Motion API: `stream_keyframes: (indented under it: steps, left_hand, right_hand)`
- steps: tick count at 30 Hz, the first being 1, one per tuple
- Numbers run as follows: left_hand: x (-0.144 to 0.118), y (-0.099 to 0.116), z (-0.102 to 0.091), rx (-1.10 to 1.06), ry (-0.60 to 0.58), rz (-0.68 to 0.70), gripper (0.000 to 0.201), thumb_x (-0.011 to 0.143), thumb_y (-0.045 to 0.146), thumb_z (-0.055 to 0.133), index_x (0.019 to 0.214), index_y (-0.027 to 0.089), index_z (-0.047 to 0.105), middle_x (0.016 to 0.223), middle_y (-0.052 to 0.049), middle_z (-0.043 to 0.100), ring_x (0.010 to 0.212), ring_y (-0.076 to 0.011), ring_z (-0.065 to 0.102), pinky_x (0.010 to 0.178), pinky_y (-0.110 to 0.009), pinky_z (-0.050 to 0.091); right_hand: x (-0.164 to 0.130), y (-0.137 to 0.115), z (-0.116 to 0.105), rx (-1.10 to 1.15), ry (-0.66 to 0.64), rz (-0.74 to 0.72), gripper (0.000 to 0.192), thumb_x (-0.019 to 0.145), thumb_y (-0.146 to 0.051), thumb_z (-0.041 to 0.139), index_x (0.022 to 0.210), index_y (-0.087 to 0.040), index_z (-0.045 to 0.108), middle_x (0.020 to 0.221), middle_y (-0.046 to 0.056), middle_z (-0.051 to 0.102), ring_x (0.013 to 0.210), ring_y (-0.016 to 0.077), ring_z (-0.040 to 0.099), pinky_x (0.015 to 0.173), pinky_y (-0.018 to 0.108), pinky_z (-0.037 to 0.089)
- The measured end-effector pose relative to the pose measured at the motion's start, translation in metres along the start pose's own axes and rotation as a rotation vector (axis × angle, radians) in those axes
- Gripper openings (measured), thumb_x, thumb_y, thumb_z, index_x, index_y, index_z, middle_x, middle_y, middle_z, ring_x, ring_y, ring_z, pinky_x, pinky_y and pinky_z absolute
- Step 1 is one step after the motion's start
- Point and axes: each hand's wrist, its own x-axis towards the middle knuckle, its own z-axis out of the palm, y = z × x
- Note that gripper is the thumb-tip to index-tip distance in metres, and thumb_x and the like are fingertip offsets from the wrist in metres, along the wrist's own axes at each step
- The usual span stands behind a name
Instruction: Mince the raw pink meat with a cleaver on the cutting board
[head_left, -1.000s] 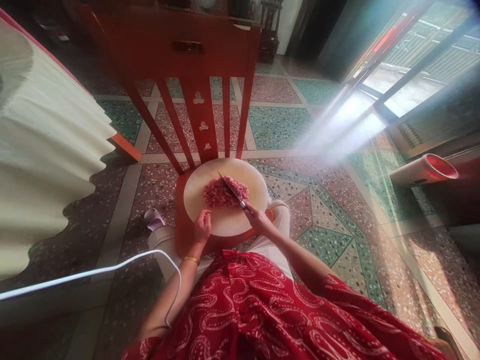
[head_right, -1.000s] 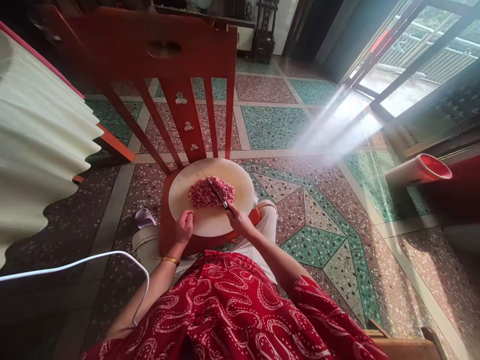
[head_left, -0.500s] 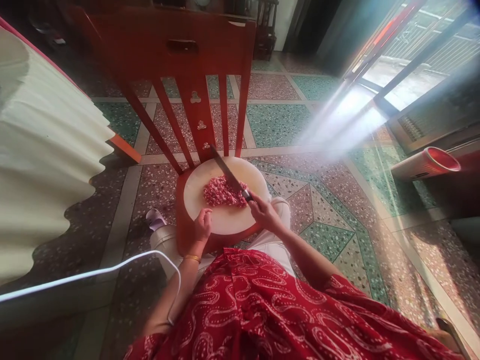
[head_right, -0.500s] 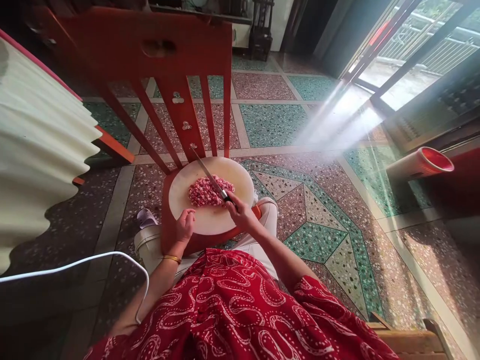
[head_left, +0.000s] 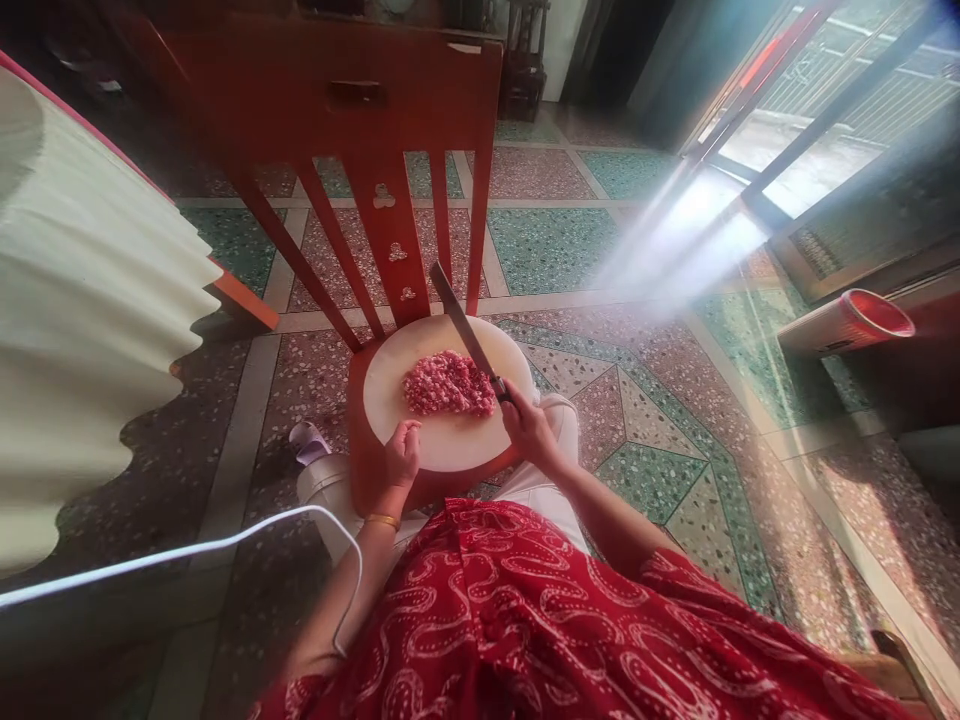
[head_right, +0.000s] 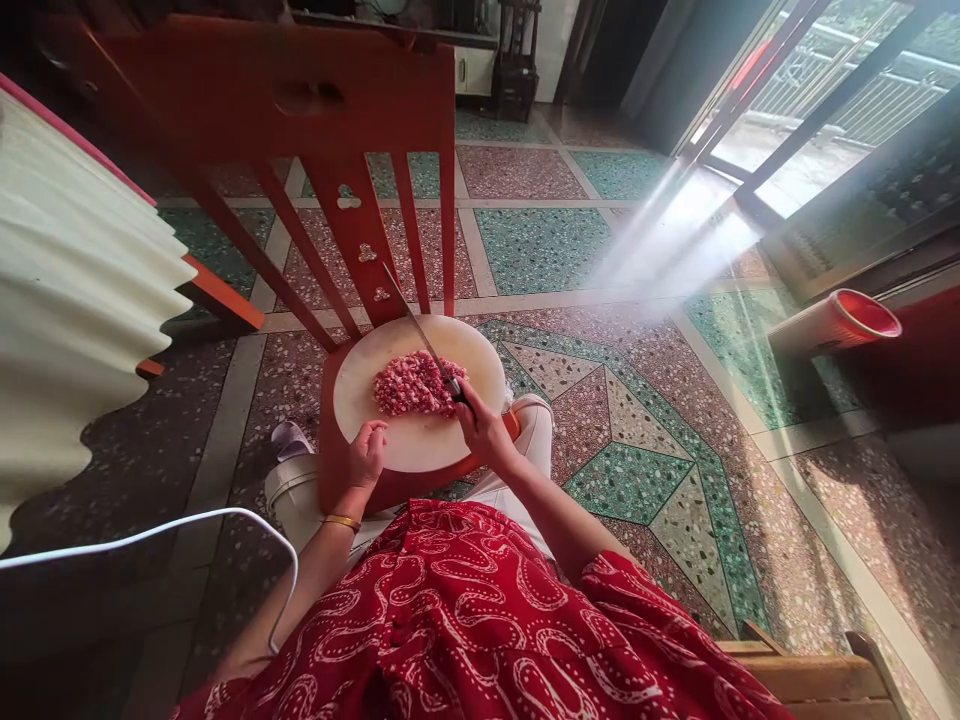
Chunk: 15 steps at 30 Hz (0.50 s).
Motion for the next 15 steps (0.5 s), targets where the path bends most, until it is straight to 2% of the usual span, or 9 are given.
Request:
stream_keyframes:
  steps: [2,5,7,11,13,15]
  left_hand:
    - [0.0,0.0,-0.001,0.014,0.007,0.002,0.023,0.084,0.032,0.038,0.084,0.019,0.057,0.061,0.002,0.051,0.055,-0.0124,0.048,0.054,-0.023,0.038]
    - [0.001,0.0,-0.001,0.031,-0.006,0.001,0.023,0.083,0.032,0.038,0.083,0.02,0.058,0.06,0.002,0.051,0.055,-0.0125,0.048,0.054,-0.023,0.037]
    - [0.001,0.0,-0.001,0.022,-0.017,0.001,0.022,0.083,0.032,0.038,0.083,0.02,0.057,0.061,0.002,0.052,0.055,-0.0121,0.048,0.055,-0.023,0.038]
    - [0.002,-0.001,0.001,0.005,0.006,0.001,0.022,0.083,0.031,0.038,0.083,0.02,0.057,0.061,0.003,0.051,0.055,-0.0116,0.048,0.055,-0.022,0.038]
    - [0.001,-0.002,0.002,-0.007,0.0,0.002,0.022,0.083,0.032,0.038,0.083,0.02,0.056,0.06,0.003,0.049,0.054,-0.0115,0.047,0.054,-0.022,0.037]
    - [0.001,-0.003,0.001,-0.015,-0.008,0.001,0.022,0.083,0.033,0.038,0.084,0.02,0.056,0.06,0.003,0.048,0.053,-0.0112,0.045,0.053,-0.022,0.036]
  right_hand:
    - [0.001,0.003,0.002,-0.09,-0.063,0.042,0.045,0.086,-0.035,0.044,0.126,-0.017,0.055,0.099,0.008,0.068,0.089,0.0198,0.062,0.08,0.031,0.048]
    - [0.002,0.0,-0.002,-0.136,-0.177,0.139,0.043,0.087,-0.036,0.042,0.121,-0.016,0.059,0.081,0.006,0.068,0.075,0.0186,0.062,0.073,0.031,0.049]
    - [0.001,-0.009,-0.008,-0.107,-0.143,0.099,0.044,0.089,-0.037,0.04,0.124,-0.016,0.056,0.077,0.004,0.067,0.071,0.017,0.061,0.071,0.029,0.049]
    - [-0.002,-0.014,-0.007,-0.05,-0.005,-0.003,0.046,0.089,-0.037,0.04,0.128,-0.016,0.052,0.088,0.006,0.067,0.079,0.0169,0.061,0.074,0.028,0.049]
    - [-0.002,-0.005,-0.001,-0.042,-0.029,0.065,0.043,0.086,-0.038,0.042,0.119,-0.016,0.058,0.087,0.006,0.067,0.079,0.0171,0.06,0.073,0.028,0.049]
    - [-0.004,0.006,0.003,0.02,-0.102,0.209,0.04,0.085,-0.043,0.044,0.109,-0.016,0.061,0.072,0.003,0.064,0.064,0.0144,0.058,0.06,0.025,0.048]
